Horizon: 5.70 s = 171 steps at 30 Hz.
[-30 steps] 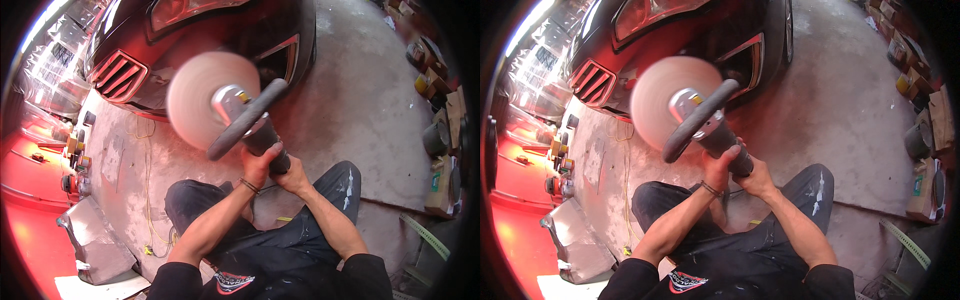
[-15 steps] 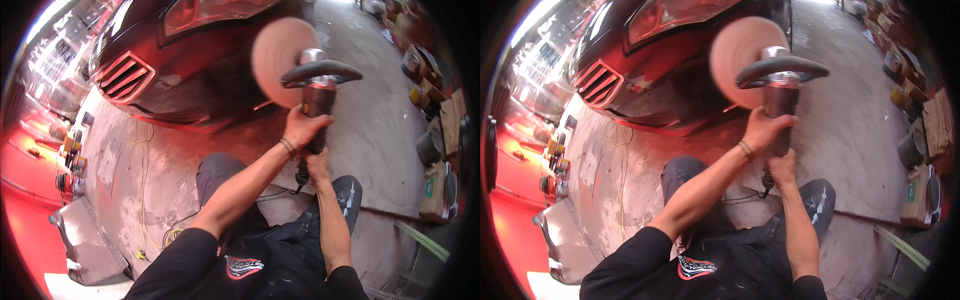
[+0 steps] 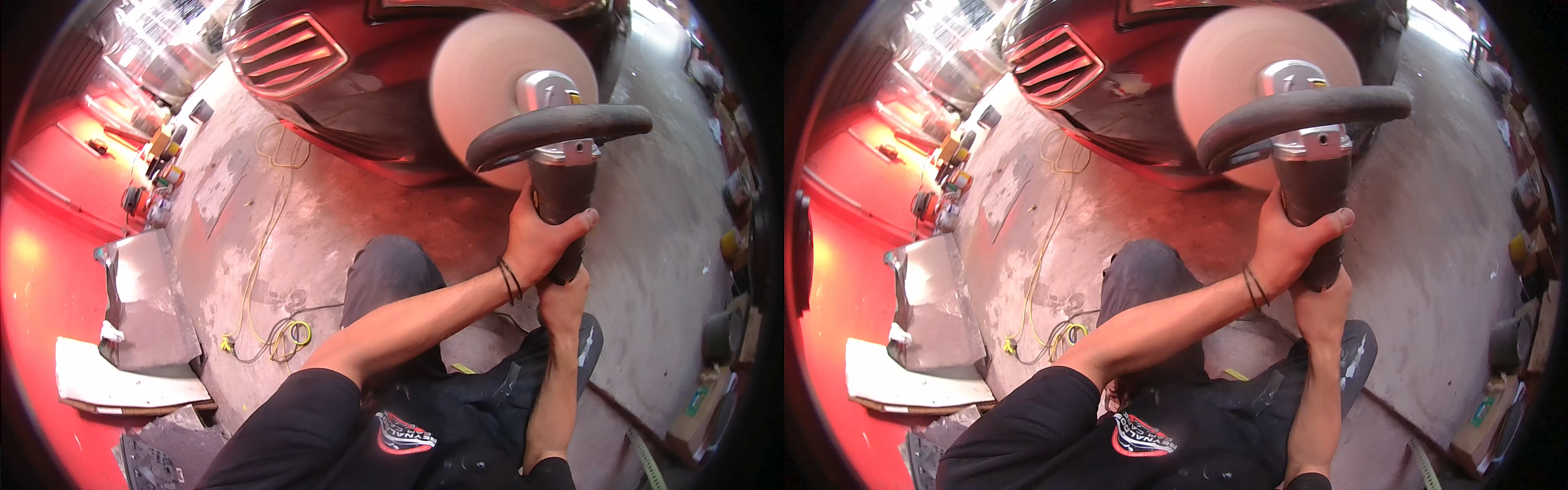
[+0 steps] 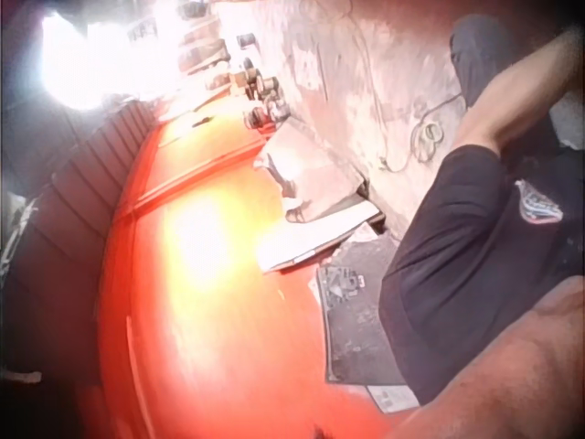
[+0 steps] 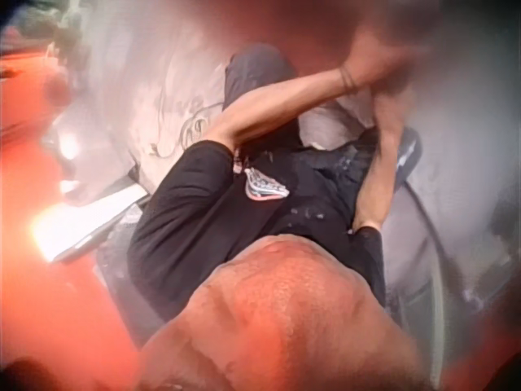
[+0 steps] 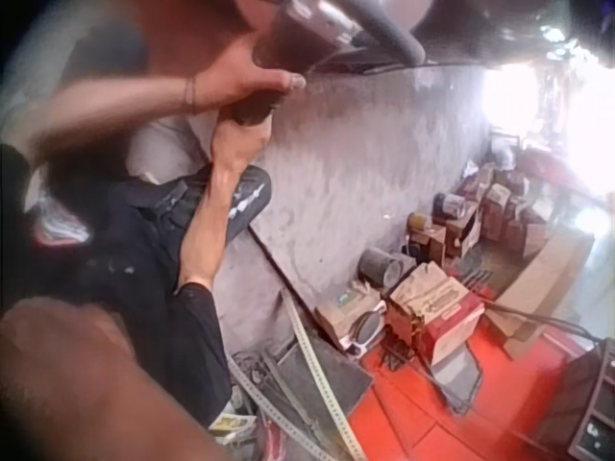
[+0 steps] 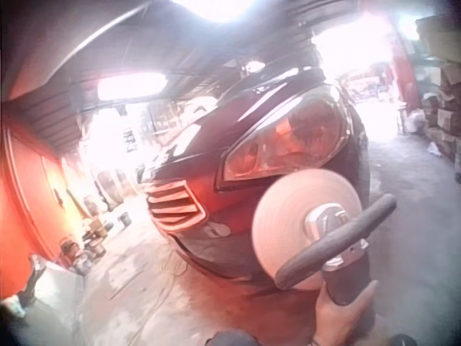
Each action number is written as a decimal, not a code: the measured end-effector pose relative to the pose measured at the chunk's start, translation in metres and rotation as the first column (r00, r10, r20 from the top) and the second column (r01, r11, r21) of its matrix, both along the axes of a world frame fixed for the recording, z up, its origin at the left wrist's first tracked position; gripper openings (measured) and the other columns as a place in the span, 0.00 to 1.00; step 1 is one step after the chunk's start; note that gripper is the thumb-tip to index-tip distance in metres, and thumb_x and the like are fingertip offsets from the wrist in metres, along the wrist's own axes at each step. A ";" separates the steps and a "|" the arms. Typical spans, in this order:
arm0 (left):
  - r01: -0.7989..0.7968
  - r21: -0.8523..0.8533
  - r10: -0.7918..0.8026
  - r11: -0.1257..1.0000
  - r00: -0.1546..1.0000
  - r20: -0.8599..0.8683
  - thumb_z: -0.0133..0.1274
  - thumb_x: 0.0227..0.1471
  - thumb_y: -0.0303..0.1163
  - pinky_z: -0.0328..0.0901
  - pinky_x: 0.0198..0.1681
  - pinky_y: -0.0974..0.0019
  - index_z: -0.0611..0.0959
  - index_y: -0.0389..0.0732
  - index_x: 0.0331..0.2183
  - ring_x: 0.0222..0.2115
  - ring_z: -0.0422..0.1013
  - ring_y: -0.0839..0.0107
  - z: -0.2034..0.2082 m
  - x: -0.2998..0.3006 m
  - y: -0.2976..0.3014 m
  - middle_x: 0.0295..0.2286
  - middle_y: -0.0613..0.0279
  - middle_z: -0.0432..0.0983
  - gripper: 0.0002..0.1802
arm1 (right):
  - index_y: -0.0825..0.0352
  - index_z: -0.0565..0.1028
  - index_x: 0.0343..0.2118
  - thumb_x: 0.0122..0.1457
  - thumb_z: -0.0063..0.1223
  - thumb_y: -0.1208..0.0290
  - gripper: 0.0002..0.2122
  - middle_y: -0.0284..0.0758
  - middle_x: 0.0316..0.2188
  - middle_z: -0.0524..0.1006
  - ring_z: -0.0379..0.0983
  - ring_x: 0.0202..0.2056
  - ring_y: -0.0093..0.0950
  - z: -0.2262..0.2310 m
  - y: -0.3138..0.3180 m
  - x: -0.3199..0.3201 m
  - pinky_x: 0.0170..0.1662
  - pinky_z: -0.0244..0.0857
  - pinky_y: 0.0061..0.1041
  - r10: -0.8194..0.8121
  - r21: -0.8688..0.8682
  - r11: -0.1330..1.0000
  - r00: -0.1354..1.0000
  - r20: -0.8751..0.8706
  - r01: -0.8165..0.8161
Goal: The person sits on the floor and uses a rotary polisher with a buffing pad to polish the front bumper of a dark red car. They periodically stop to apply more compound from a small container and continue buffing the bumper surface.
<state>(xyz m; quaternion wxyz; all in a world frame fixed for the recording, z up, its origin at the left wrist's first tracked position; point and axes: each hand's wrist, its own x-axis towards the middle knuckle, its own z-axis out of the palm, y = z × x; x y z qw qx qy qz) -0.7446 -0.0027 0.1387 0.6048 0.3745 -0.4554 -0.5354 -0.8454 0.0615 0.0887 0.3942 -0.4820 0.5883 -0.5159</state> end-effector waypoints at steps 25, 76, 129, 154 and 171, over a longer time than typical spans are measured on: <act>-0.217 0.177 0.280 0.960 0.720 -0.635 0.65 0.56 0.52 0.79 0.45 0.56 0.79 0.39 0.45 0.37 0.83 0.63 0.047 0.092 0.000 0.36 0.57 0.82 0.28 | 0.67 0.81 0.36 0.50 0.68 0.63 0.15 0.53 0.34 0.85 0.83 0.41 0.56 0.148 -0.038 0.072 0.45 0.75 0.51 0.208 0.039 0.952 0.551 -0.808 -0.303; -0.142 0.232 0.196 0.962 0.954 -0.228 0.69 0.56 0.42 0.79 0.49 0.57 0.84 0.33 0.46 0.40 0.84 0.64 -0.086 0.073 0.023 0.39 0.54 0.86 0.24 | 0.64 0.81 0.38 0.48 0.70 0.63 0.16 0.51 0.31 0.84 0.83 0.38 0.56 -0.032 -0.023 0.035 0.41 0.75 0.49 0.226 0.073 0.973 0.842 -0.490 -0.218; -0.233 0.338 0.034 0.912 0.863 0.503 0.78 0.46 0.34 0.78 0.46 0.62 0.83 0.34 0.47 0.40 0.82 0.69 -0.234 0.165 0.064 0.41 0.58 0.85 0.29 | 0.70 0.83 0.44 0.51 0.71 0.72 0.16 0.47 0.34 0.87 0.87 0.40 0.43 -0.250 0.078 0.175 0.44 0.76 0.41 0.077 0.422 0.879 0.940 0.332 -0.221; 0.371 0.473 -0.414 0.799 0.910 -0.014 0.75 0.45 0.39 0.76 0.42 0.61 0.84 0.34 0.44 0.36 0.81 0.69 -0.250 0.078 0.042 0.37 0.58 0.85 0.27 | 0.70 0.84 0.42 0.54 0.67 0.66 0.16 0.46 0.35 0.87 0.86 0.40 0.40 -0.192 0.093 0.108 0.47 0.75 0.39 -0.291 0.539 0.751 0.924 -0.248 0.381; -0.209 0.517 0.305 0.830 0.946 -0.107 0.70 0.51 0.38 0.78 0.42 0.60 0.83 0.37 0.43 0.33 0.81 0.66 -0.255 0.231 0.046 0.34 0.60 0.83 0.21 | 0.64 0.85 0.48 0.50 0.66 0.59 0.22 0.52 0.44 0.86 0.82 0.50 0.54 -0.146 0.027 0.200 0.52 0.75 0.48 0.401 0.511 0.843 0.828 -0.392 -0.166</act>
